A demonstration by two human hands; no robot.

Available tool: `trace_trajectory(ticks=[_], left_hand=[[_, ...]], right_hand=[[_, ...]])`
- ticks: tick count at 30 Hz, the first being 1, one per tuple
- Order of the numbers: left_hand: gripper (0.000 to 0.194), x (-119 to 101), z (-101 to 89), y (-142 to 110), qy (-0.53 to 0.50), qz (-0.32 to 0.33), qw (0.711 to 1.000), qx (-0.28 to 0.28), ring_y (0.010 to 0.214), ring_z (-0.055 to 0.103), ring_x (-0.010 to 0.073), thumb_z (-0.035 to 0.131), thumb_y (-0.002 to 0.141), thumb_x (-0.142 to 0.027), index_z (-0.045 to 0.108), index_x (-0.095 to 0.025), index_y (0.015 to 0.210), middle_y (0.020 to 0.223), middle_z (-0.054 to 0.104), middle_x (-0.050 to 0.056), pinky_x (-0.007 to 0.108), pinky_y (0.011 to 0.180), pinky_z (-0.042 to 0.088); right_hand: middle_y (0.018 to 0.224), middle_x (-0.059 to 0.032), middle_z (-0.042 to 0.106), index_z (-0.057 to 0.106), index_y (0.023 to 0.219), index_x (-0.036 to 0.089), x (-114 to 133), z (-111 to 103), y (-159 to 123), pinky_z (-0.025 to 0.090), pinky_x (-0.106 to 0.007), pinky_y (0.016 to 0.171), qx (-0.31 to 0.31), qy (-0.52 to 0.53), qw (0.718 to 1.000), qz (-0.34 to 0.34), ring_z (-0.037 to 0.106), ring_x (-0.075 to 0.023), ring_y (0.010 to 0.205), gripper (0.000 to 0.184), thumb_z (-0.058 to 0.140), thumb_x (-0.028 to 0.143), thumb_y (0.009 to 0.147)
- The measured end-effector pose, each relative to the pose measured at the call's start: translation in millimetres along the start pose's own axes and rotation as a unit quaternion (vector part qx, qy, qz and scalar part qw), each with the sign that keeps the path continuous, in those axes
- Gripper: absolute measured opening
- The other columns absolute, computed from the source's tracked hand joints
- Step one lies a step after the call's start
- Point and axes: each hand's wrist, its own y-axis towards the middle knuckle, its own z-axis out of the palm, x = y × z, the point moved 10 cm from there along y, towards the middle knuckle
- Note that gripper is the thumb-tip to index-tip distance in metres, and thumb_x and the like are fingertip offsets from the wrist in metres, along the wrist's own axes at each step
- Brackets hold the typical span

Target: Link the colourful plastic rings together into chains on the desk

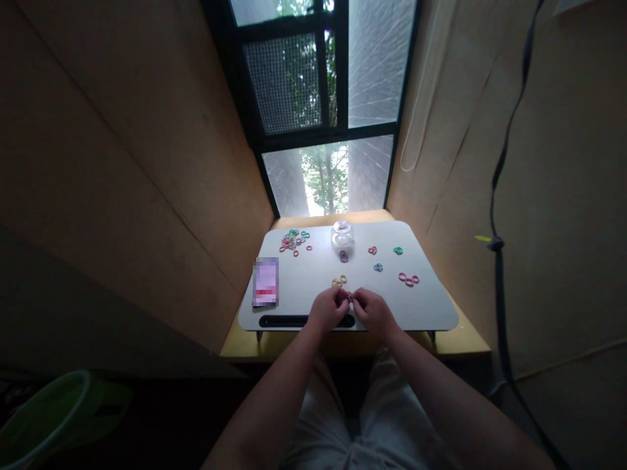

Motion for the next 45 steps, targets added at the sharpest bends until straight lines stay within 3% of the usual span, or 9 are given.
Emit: trace_trajectory(ticks=[9, 15, 18, 25, 31, 38, 45], left_hand=[[0.010, 4, -8.5, -2, -0.052, -0.022, 0.998, -0.040, 0.054, 0.046, 0.0096, 0.062, 0.073, -0.022, 0.054, -0.019, 0.068, 0.059, 0.053, -0.005, 0.023, 0.055, 0.036], [0.008, 39, -28.0, 6, -0.139, -0.094, 0.975, -0.149, 0.064, 0.057, 0.0106, 0.047, 0.081, -0.016, 0.049, -0.019, 0.088, 0.082, 0.062, 0.001, 0.023, 0.060, 0.044], [0.013, 52, -30.7, 10, -0.175, -0.118, 0.963, -0.168, 0.066, 0.060, 0.0099, 0.043, 0.081, -0.015, 0.048, -0.019, 0.092, 0.091, 0.063, 0.004, 0.021, 0.060, 0.046], [0.010, 46, -21.3, 13, -0.213, -0.108, 0.963, -0.123, 0.066, 0.062, 0.0123, 0.049, 0.076, -0.016, 0.055, -0.018, 0.082, 0.077, 0.065, 0.000, 0.024, 0.063, 0.048], [0.007, 40, -18.9, 15, -0.214, -0.094, 0.967, -0.104, 0.068, 0.062, 0.0129, 0.054, 0.078, -0.018, 0.058, -0.018, 0.084, 0.079, 0.067, 0.001, 0.025, 0.066, 0.049], [0.022, 12, -7.2, 13, -0.180, -0.041, 0.983, -0.017, 0.068, 0.061, 0.0119, 0.064, 0.081, -0.028, 0.069, -0.018, 0.100, 0.096, 0.072, 0.005, 0.023, 0.062, 0.049], [0.018, 4, -4.1, 11, -0.092, -0.027, 0.995, 0.006, 0.064, 0.057, 0.0117, 0.063, 0.084, -0.033, 0.071, -0.018, 0.088, 0.074, 0.069, 0.000, 0.022, 0.060, 0.044]], right_hand=[[0.066, -0.0002, 0.063, 0.058, 0.073, 0.021, -7, -2, 0, 0.040, -0.025, 0.059, -0.016, 0.005, 1.000, 0.022, 0.055, -0.0150, 0.061, 0.015, 0.053, 0.028, 0.086], [0.062, 0.0000, 0.062, 0.059, 0.073, 0.020, -22, -11, 6, 0.040, -0.025, 0.055, -0.045, 0.078, 0.993, 0.072, 0.052, -0.0135, 0.055, 0.020, 0.053, 0.034, 0.087], [0.061, -0.0001, 0.062, 0.059, 0.071, 0.020, -26, -13, 9, 0.040, -0.025, 0.054, -0.054, 0.091, 0.991, 0.086, 0.051, -0.0134, 0.054, 0.022, 0.054, 0.036, 0.086], [0.058, 0.0006, 0.060, 0.058, 0.070, 0.020, -31, -16, 11, 0.039, -0.025, 0.051, -0.068, 0.138, 0.982, 0.113, 0.049, -0.0130, 0.052, 0.025, 0.057, 0.040, 0.084], [0.058, 0.0002, 0.058, 0.056, 0.069, 0.020, -34, -16, 13, 0.038, -0.024, 0.050, -0.066, 0.168, 0.976, 0.121, 0.048, -0.0130, 0.052, 0.029, 0.059, 0.044, 0.084], [0.061, 0.0006, 0.060, 0.059, 0.073, 0.021, -26, -8, 12, 0.040, -0.025, 0.054, -0.025, 0.106, 0.991, 0.076, 0.052, -0.0142, 0.056, 0.022, 0.056, 0.038, 0.087], [0.068, -0.0010, 0.067, 0.067, 0.079, 0.020, -18, -2, 13, 0.044, -0.026, 0.058, 0.013, 0.062, 0.997, 0.051, 0.059, -0.0155, 0.061, 0.021, 0.055, 0.034, 0.087]])
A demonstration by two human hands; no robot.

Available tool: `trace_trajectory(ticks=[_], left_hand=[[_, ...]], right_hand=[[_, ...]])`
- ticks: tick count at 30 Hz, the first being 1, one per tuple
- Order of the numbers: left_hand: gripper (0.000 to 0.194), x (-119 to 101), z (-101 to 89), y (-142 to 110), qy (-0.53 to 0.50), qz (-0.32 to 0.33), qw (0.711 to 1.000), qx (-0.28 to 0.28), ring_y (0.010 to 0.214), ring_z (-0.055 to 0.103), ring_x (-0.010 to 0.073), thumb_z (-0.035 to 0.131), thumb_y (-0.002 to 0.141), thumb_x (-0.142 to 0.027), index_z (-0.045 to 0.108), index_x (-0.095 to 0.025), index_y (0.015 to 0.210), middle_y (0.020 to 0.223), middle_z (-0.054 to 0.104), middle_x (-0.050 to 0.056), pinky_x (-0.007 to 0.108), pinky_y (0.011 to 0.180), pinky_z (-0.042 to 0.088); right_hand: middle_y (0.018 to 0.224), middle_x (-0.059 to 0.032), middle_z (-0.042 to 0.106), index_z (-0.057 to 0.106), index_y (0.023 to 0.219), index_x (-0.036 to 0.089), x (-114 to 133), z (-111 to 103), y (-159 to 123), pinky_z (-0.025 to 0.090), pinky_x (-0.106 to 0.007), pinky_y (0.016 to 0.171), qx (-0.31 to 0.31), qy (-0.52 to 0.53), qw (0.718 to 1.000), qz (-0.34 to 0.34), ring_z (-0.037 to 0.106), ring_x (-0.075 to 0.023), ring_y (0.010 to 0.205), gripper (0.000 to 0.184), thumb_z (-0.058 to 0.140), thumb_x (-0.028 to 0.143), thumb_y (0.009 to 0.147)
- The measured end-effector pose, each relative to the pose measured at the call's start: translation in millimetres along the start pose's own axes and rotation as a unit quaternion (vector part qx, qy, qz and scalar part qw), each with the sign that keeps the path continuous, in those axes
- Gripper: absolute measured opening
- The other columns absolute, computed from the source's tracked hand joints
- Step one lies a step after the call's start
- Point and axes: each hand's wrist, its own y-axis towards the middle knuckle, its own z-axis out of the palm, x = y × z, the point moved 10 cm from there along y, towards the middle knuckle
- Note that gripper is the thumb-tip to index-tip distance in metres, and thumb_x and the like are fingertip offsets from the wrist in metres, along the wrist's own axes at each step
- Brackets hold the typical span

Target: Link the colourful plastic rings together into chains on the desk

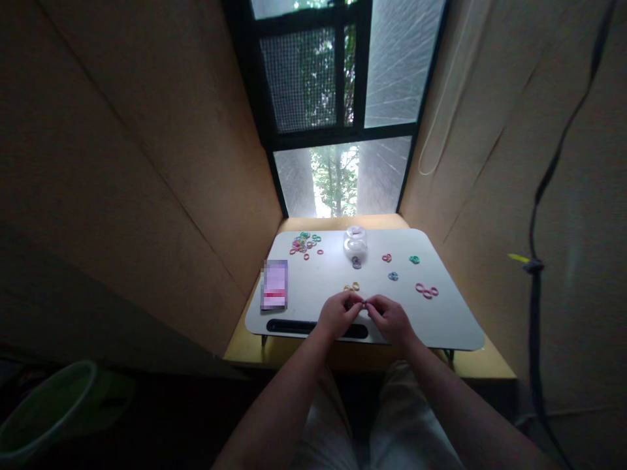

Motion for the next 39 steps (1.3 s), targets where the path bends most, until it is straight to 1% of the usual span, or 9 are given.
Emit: trace_trajectory(ticks=[7, 10, 13, 17, 21, 27, 33, 36, 39], left_hand=[[0.017, -4, 0.5, -2, -0.010, 0.008, 1.000, 0.001, 0.065, 0.059, 0.0115, 0.064, 0.082, -0.030, 0.071, -0.019, 0.092, 0.078, 0.071, 0.000, 0.021, 0.062, 0.045], [0.015, -1, -1.9, -3, -0.016, -0.002, 1.000, -0.021, 0.063, 0.057, 0.0112, 0.064, 0.080, -0.028, 0.070, -0.018, 0.090, 0.073, 0.068, 0.000, 0.021, 0.061, 0.044], [0.015, 12, -8.4, -2, -0.058, -0.032, 0.996, -0.067, 0.061, 0.056, 0.0107, 0.065, 0.079, -0.029, 0.069, -0.017, 0.088, 0.070, 0.066, -0.001, 0.021, 0.060, 0.044], [0.017, 35, -20.8, 3, -0.138, -0.087, 0.977, -0.137, 0.063, 0.058, 0.0104, 0.067, 0.078, -0.030, 0.065, -0.015, 0.087, 0.076, 0.067, 0.001, 0.021, 0.060, 0.046], [0.020, 44, -24.8, 12, -0.142, -0.118, 0.972, -0.146, 0.061, 0.060, 0.0107, 0.065, 0.080, -0.030, 0.062, -0.014, 0.091, 0.079, 0.067, 0.003, 0.021, 0.054, 0.047], [0.017, 48, -35.4, 26, -0.062, -0.143, 0.976, -0.152, 0.062, 0.063, 0.0114, 0.062, 0.084, -0.028, 0.062, -0.014, 0.094, 0.085, 0.069, 0.005, 0.023, 0.058, 0.050], [0.011, 42, -59.1, 66, 0.094, -0.142, 0.973, -0.153, 0.081, 0.065, 0.0161, 0.068, 0.080, -0.025, 0.066, -0.017, 0.087, 0.089, 0.071, 0.006, 0.027, 0.078, 0.048], [0.010, 42, -61.5, 85, 0.162, -0.159, 0.965, -0.128, 0.080, 0.065, 0.0178, 0.069, 0.079, -0.026, 0.068, -0.018, 0.084, 0.086, 0.072, 0.007, 0.027, 0.076, 0.047], [0.011, 46, -64.8, 95, 0.215, -0.180, 0.954, -0.106, 0.079, 0.066, 0.0192, 0.068, 0.079, -0.029, 0.070, -0.018, 0.083, 0.084, 0.074, 0.008, 0.027, 0.073, 0.046]], right_hand=[[0.077, -0.0038, 0.072, 0.071, 0.085, 0.020, -3, 2, -1, 0.046, -0.027, 0.063, 0.021, -0.009, 1.000, -0.001, 0.063, -0.0186, 0.068, 0.027, 0.054, 0.042, 0.089], [0.070, -0.0027, 0.069, 0.068, 0.080, 0.020, -2, 2, -1, 0.044, -0.027, 0.060, 0.019, -0.015, 1.000, 0.000, 0.060, -0.0176, 0.062, 0.030, 0.053, 0.044, 0.089], [0.062, -0.0004, 0.063, 0.064, 0.074, 0.020, -2, -1, -2, 0.041, -0.026, 0.056, 0.010, -0.028, 1.000, 0.004, 0.056, -0.0156, 0.056, 0.032, 0.050, 0.044, 0.090], [0.060, 0.0006, 0.059, 0.061, 0.072, 0.020, -1, -1, -1, 0.039, -0.025, 0.056, 0.008, -0.045, 0.999, 0.004, 0.053, -0.0147, 0.055, 0.032, 0.049, 0.043, 0.090], [0.062, 0.0003, 0.060, 0.061, 0.071, 0.020, 2, -1, 1, 0.040, -0.025, 0.058, 0.005, -0.051, 0.999, -0.001, 0.054, -0.0150, 0.058, 0.031, 0.049, 0.042, 0.090], [0.062, 0.0002, 0.060, 0.060, 0.071, 0.020, 6, -1, 1, 0.038, -0.025, 0.058, 0.001, -0.045, 0.999, -0.008, 0.053, -0.0147, 0.058, 0.028, 0.049, 0.038, 0.089], [0.062, 0.0004, 0.060, 0.060, 0.071, 0.019, 5, 0, 2, 0.037, -0.025, 0.058, -0.003, -0.037, 0.999, -0.016, 0.053, -0.0144, 0.058, 0.025, 0.049, 0.034, 0.088], [0.060, 0.0007, 0.059, 0.060, 0.070, 0.020, 5, 0, 1, 0.036, -0.024, 0.056, -0.009, -0.036, 0.999, -0.012, 0.052, -0.0140, 0.056, 0.026, 0.049, 0.034, 0.089], [0.062, 0.0001, 0.060, 0.061, 0.071, 0.019, 7, -1, 1, 0.037, -0.025, 0.057, -0.011, -0.031, 0.999, -0.009, 0.053, -0.0143, 0.057, 0.026, 0.049, 0.034, 0.089]])
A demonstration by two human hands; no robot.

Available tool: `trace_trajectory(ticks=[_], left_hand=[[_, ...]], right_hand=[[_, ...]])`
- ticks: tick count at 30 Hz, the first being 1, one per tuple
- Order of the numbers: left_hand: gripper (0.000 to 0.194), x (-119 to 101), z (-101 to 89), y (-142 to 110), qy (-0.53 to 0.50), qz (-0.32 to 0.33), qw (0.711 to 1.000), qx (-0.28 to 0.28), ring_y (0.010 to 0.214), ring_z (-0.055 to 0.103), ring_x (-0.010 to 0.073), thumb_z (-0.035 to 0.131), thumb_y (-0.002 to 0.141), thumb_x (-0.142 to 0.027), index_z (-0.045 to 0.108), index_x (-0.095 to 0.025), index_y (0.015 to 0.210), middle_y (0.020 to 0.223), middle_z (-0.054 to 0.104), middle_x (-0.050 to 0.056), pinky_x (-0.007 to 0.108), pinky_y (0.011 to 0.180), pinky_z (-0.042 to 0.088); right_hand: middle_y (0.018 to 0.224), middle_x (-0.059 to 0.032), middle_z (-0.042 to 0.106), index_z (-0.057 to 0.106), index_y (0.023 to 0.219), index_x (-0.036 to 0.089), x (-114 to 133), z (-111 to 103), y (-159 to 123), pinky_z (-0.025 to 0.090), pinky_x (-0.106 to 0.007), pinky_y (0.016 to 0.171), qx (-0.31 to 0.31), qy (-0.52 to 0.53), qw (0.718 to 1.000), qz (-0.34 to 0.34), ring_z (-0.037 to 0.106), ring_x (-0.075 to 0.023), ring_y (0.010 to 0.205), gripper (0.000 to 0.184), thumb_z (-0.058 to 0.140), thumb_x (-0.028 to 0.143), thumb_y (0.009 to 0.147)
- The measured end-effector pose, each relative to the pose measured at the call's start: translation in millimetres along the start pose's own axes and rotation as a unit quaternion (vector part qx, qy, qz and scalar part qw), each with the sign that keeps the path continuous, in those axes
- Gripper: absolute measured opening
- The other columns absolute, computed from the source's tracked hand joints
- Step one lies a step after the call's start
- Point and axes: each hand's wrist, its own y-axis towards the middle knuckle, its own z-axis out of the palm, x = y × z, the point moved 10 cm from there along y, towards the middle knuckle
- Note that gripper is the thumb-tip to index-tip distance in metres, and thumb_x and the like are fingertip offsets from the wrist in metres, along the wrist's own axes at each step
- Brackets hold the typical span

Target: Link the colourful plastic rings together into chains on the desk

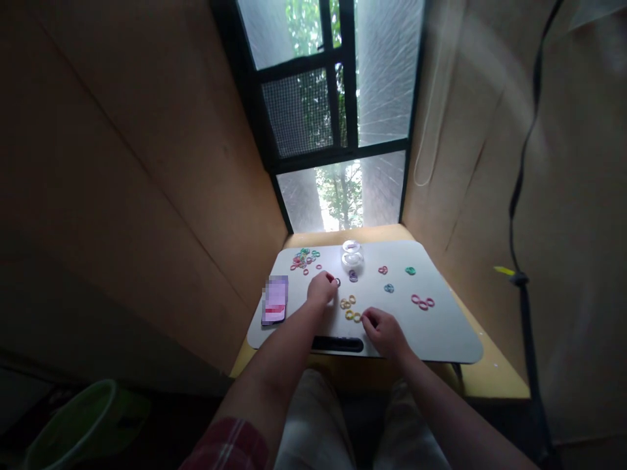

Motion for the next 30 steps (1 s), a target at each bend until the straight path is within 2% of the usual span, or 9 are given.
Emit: trace_trajectory(ticks=[3, 6, 11, 15, 19, 23, 27, 30], left_hand=[[0.017, 11, -8.5, 8, 0.046, -0.014, 0.999, 0.001, 0.082, 0.067, 0.0202, 0.060, 0.085, -0.031, 0.071, -0.018, 0.086, 0.087, 0.075, 0.009, 0.026, 0.072, 0.045], [0.022, 27, -27.5, 14, 0.090, -0.020, 0.996, -0.016, 0.091, 0.067, 0.0212, 0.052, 0.090, -0.028, 0.070, -0.017, 0.097, 0.098, 0.074, 0.011, 0.027, 0.077, 0.045], [0.031, 38, -51.0, 25, 0.157, 0.016, 0.987, -0.023, 0.109, 0.060, 0.0230, 0.055, 0.087, -0.021, 0.063, -0.016, 0.117, 0.122, 0.066, 0.014, 0.029, 0.093, 0.041], [0.025, 32, -48.4, 30, 0.197, 0.048, 0.979, 0.005, 0.117, 0.056, 0.0255, 0.056, 0.087, -0.017, 0.066, -0.015, 0.110, 0.124, 0.063, 0.017, 0.032, 0.102, 0.037], [0.019, 28, -43.5, 27, 0.212, 0.055, 0.975, 0.034, 0.110, 0.060, 0.0266, 0.053, 0.088, -0.017, 0.070, -0.015, 0.095, 0.114, 0.067, 0.018, 0.034, 0.099, 0.040], [0.017, 30, -46.3, 19, 0.199, 0.047, 0.978, 0.045, 0.105, 0.063, 0.0289, 0.056, 0.087, -0.020, 0.071, -0.013, 0.084, 0.101, 0.069, 0.019, 0.037, 0.094, 0.043], [0.012, 23, -47.2, 0, 0.135, 0.067, 0.988, 0.040, 0.100, 0.063, 0.0267, 0.059, 0.085, -0.022, 0.069, -0.014, 0.084, 0.097, 0.069, 0.016, 0.034, 0.092, 0.043], [0.016, 5, -37.9, -30, 0.055, 0.105, 0.993, 0.029, 0.094, 0.064, 0.0219, 0.052, 0.090, -0.024, 0.065, -0.016, 0.091, 0.098, 0.069, 0.013, 0.031, 0.086, 0.045]], right_hand=[[0.061, 0.0005, 0.059, 0.060, 0.070, 0.020, 3, -2, 0, 0.038, -0.024, 0.057, 0.000, 0.001, 1.000, 0.002, 0.053, -0.0141, 0.057, 0.026, 0.049, 0.033, 0.088], [0.060, 0.0006, 0.059, 0.060, 0.070, 0.020, 4, -1, 0, 0.038, -0.024, 0.058, 0.007, -0.001, 1.000, 0.004, 0.053, -0.0142, 0.057, 0.026, 0.048, 0.034, 0.088], [0.062, -0.0001, 0.060, 0.060, 0.071, 0.020, 2, 1, 3, 0.040, -0.025, 0.059, 0.013, -0.003, 1.000, 0.006, 0.054, -0.0150, 0.059, 0.026, 0.048, 0.035, 0.088], [0.061, 0.0002, 0.061, 0.061, 0.069, 0.020, 2, -1, 3, 0.039, -0.025, 0.059, 0.004, 0.000, 1.000, 0.008, 0.053, -0.0145, 0.057, 0.025, 0.049, 0.034, 0.086], [0.060, 0.0007, 0.060, 0.061, 0.068, 0.020, 4, -2, 3, 0.039, -0.025, 0.059, -0.002, -0.004, 1.000, 0.009, 0.053, -0.0142, 0.057, 0.025, 0.049, 0.033, 0.086], [0.060, 0.0011, 0.059, 0.060, 0.067, 0.020, 5, -1, 3, 0.038, -0.025, 0.059, -0.003, -0.024, 1.000, 0.007, 0.053, -0.0137, 0.058, 0.026, 0.048, 0.032, 0.087], [0.060, 0.0012, 0.058, 0.060, 0.067, 0.019, 4, -1, 4, 0.038, -0.024, 0.059, -0.008, -0.028, 1.000, 0.012, 0.052, -0.0132, 0.058, 0.027, 0.048, 0.033, 0.086], [0.061, 0.0011, 0.059, 0.060, 0.067, 0.019, 3, -2, 4, 0.038, -0.024, 0.058, -0.016, -0.018, 1.000, 0.013, 0.053, -0.0133, 0.058, 0.026, 0.049, 0.033, 0.086]])
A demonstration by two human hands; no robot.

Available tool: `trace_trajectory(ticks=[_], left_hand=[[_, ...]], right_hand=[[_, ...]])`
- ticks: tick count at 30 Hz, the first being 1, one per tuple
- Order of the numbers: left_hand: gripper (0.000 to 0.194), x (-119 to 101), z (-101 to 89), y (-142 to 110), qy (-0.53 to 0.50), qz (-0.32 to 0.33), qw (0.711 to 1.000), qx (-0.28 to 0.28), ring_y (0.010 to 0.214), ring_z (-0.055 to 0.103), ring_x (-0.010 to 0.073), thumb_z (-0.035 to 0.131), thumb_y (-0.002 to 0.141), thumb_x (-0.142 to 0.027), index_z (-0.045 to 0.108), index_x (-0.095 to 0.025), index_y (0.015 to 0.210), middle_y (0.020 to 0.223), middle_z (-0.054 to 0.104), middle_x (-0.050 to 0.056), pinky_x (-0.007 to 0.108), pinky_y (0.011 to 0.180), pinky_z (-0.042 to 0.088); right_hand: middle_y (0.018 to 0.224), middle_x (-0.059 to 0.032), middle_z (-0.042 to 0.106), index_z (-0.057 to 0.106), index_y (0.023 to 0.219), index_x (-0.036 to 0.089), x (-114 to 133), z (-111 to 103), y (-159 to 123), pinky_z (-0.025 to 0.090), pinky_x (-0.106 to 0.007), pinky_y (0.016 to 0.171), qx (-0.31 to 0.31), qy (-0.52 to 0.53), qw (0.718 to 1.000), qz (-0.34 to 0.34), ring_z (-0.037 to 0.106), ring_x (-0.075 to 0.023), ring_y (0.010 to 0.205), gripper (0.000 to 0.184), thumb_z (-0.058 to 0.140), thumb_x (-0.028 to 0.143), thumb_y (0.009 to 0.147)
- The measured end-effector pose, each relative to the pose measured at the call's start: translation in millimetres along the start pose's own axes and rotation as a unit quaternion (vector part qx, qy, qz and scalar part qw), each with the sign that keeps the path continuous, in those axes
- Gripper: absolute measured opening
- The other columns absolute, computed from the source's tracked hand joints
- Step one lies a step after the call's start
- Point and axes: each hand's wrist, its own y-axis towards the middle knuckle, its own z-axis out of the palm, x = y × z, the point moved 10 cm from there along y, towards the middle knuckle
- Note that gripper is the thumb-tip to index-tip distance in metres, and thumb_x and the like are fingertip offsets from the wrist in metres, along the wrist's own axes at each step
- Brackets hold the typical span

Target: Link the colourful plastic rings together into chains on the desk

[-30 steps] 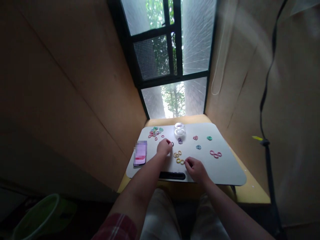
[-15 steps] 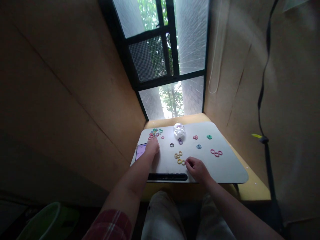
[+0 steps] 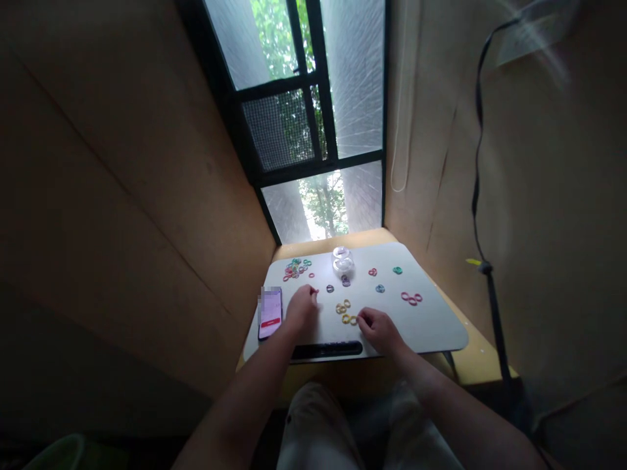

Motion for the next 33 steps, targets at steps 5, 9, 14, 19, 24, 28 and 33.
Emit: trace_trajectory(ticks=[5, 9, 14, 19, 24, 28, 33], left_hand=[[0.018, -53, 41.4, -54, -0.132, 0.086, 0.987, 0.020, 0.079, 0.064, 0.0159, 0.047, 0.093, -0.029, 0.060, -0.018, 0.087, 0.086, 0.069, 0.004, 0.025, 0.072, 0.047], [0.014, -66, 59.5, -78, -0.252, 0.099, 0.963, 0.007, 0.073, 0.061, 0.0158, 0.048, 0.092, -0.029, 0.057, -0.021, 0.086, 0.080, 0.065, 0.001, 0.025, 0.069, 0.044], [0.010, -62, 67.0, -81, -0.215, 0.094, 0.972, 0.011, 0.076, 0.061, 0.0183, 0.049, 0.089, -0.025, 0.057, -0.022, 0.083, 0.080, 0.064, 0.002, 0.028, 0.070, 0.042], [0.011, -58, 67.1, -84, -0.218, 0.092, 0.971, 0.019, 0.075, 0.061, 0.0187, 0.049, 0.088, -0.024, 0.058, -0.022, 0.082, 0.080, 0.065, 0.002, 0.029, 0.070, 0.043], [0.010, -62, 64.7, -85, -0.239, 0.097, 0.966, 0.027, 0.074, 0.062, 0.0185, 0.051, 0.086, -0.024, 0.060, -0.022, 0.082, 0.080, 0.067, 0.002, 0.029, 0.070, 0.045], [0.011, -64, 61.2, -85, -0.255, 0.100, 0.961, 0.025, 0.076, 0.063, 0.0189, 0.054, 0.083, -0.025, 0.064, -0.023, 0.085, 0.083, 0.068, 0.002, 0.029, 0.071, 0.047], [0.010, -61, 60.7, -85, -0.251, 0.085, 0.964, 0.022, 0.071, 0.060, 0.0172, 0.055, 0.084, -0.027, 0.064, -0.022, 0.082, 0.078, 0.067, 0.001, 0.027, 0.066, 0.044]], right_hand=[[0.062, 0.0038, 0.060, 0.064, 0.099, 0.019, -3, -1, -1, 0.040, -0.024, 0.056, -0.019, 0.044, 0.999, 0.005, 0.053, -0.0130, 0.055, 0.023, 0.052, 0.030, 0.083], [0.068, 0.0018, 0.066, 0.063, 0.114, 0.021, -1, -1, -2, 0.045, -0.025, 0.059, -0.007, 0.060, 0.998, 0.012, 0.058, -0.0146, 0.059, 0.033, 0.049, 0.029, 0.086], [0.084, -0.0034, 0.072, 0.067, 0.092, 0.022, 11, 3, -6, 0.047, -0.027, 0.069, 0.019, 0.048, 0.998, -0.024, 0.064, -0.0184, 0.075, 0.022, 0.046, 0.027, 0.088], [0.068, 0.0003, 0.065, 0.058, 0.076, 0.021, -2, 7, -5, 0.041, -0.025, 0.060, 0.008, -0.003, 1.000, 0.000, 0.058, -0.0159, 0.063, 0.015, 0.049, 0.028, 0.085], [0.062, 0.0011, 0.061, 0.054, 0.071, 0.021, -8, 8, -3, 0.038, -0.025, 0.056, 0.006, -0.006, 1.000, 0.010, 0.056, -0.0160, 0.059, 0.018, 0.050, 0.033, 0.085], [0.063, 0.0014, 0.060, 0.051, 0.071, 0.022, -10, 8, -4, 0.038, -0.025, 0.057, 0.001, 0.000, 1.000, 0.009, 0.055, -0.0156, 0.060, 0.019, 0.050, 0.033, 0.086], [0.063, 0.0014, 0.060, 0.049, 0.071, 0.022, -13, 10, -4, 0.037, -0.024, 0.056, 0.004, 0.002, 1.000, 0.008, 0.054, -0.0151, 0.059, 0.018, 0.051, 0.032, 0.086]])
